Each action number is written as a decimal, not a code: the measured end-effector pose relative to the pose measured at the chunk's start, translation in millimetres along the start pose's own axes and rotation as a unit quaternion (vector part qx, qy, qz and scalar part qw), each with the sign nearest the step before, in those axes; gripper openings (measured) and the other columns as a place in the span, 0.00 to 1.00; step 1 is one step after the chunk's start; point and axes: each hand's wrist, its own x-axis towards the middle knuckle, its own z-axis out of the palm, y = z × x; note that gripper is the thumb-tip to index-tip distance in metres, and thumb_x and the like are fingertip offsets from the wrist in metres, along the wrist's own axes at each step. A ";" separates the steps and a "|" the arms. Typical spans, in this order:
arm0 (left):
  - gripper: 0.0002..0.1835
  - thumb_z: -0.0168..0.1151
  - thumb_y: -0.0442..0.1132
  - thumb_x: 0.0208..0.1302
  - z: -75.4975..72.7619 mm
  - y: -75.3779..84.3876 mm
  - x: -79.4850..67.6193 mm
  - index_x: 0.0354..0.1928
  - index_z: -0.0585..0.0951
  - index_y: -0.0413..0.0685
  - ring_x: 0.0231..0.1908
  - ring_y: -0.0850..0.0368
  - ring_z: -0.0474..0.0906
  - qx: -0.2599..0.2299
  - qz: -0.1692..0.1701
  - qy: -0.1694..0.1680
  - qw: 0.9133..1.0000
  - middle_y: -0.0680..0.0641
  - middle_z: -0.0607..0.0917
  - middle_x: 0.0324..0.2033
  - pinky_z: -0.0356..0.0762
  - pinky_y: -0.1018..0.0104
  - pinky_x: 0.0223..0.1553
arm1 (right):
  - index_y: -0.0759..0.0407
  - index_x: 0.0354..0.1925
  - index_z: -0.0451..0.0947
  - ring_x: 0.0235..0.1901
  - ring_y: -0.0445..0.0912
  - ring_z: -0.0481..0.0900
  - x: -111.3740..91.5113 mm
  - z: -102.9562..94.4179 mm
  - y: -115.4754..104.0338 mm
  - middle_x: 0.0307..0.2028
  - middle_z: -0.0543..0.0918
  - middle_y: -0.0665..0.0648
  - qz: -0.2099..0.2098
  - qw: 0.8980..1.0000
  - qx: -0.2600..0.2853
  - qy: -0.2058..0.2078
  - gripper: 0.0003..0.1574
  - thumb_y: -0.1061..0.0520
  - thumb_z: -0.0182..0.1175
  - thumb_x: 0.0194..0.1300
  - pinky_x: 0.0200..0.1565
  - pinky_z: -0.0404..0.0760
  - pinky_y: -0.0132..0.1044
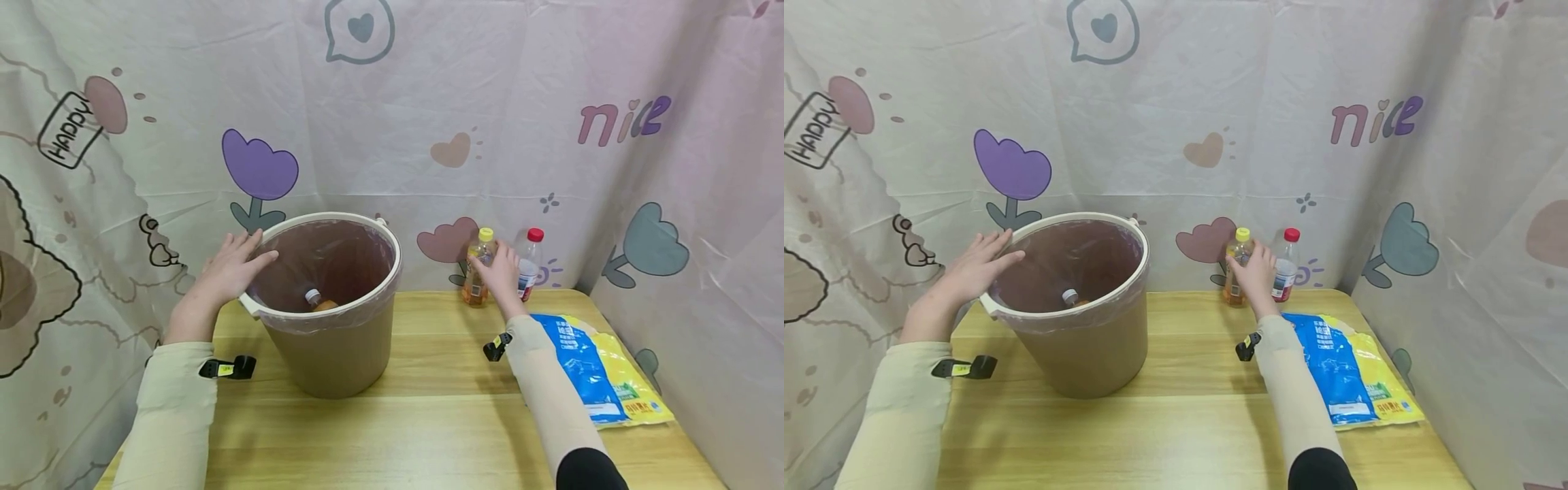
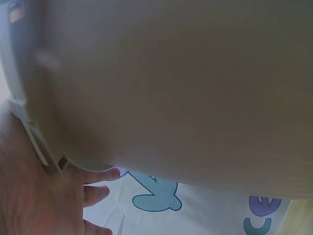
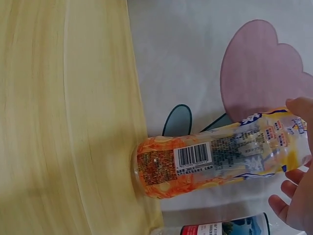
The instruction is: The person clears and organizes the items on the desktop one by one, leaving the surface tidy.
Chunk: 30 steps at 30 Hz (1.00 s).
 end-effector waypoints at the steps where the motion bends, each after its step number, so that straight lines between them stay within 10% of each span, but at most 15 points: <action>1: 0.45 0.32 0.68 0.71 0.2 0.1 0.1 0.77 0.41 0.46 0.74 0.30 0.25 0.000 0.000 0.000 1.000 0.30 0.38 0.75 0.31 0.23 0.66 | 0.63 0.70 0.56 0.66 0.62 0.60 0.7 0.8 0.2 0.66 0.65 0.70 0.003 1.000 0.001 0.000 0.52 0.39 0.65 0.60 0.66 0.61 0.57; 14: 0.45 0.31 0.70 0.70 1.5 -0.2 0.6 0.77 0.41 0.47 0.74 0.30 0.25 -0.001 0.004 0.005 1.000 0.30 0.38 0.75 0.32 0.24 0.67 | 0.62 0.69 0.56 0.64 0.62 0.61 -1.5 4.5 1.1 0.63 0.67 0.69 0.008 1.000 0.019 0.017 0.51 0.40 0.67 0.59 0.64 0.63 0.59; 30: 0.44 0.32 0.67 0.72 1.8 -0.9 1.8 0.77 0.40 0.46 0.74 0.29 0.25 -0.002 0.006 0.006 1.000 0.30 0.38 0.75 0.34 0.25 0.67 | 0.63 0.63 0.61 0.50 0.61 0.66 -23.6 -1.2 6.8 0.53 0.72 0.68 -0.082 0.996 -0.035 0.030 0.50 0.42 0.71 0.53 0.54 0.67 0.56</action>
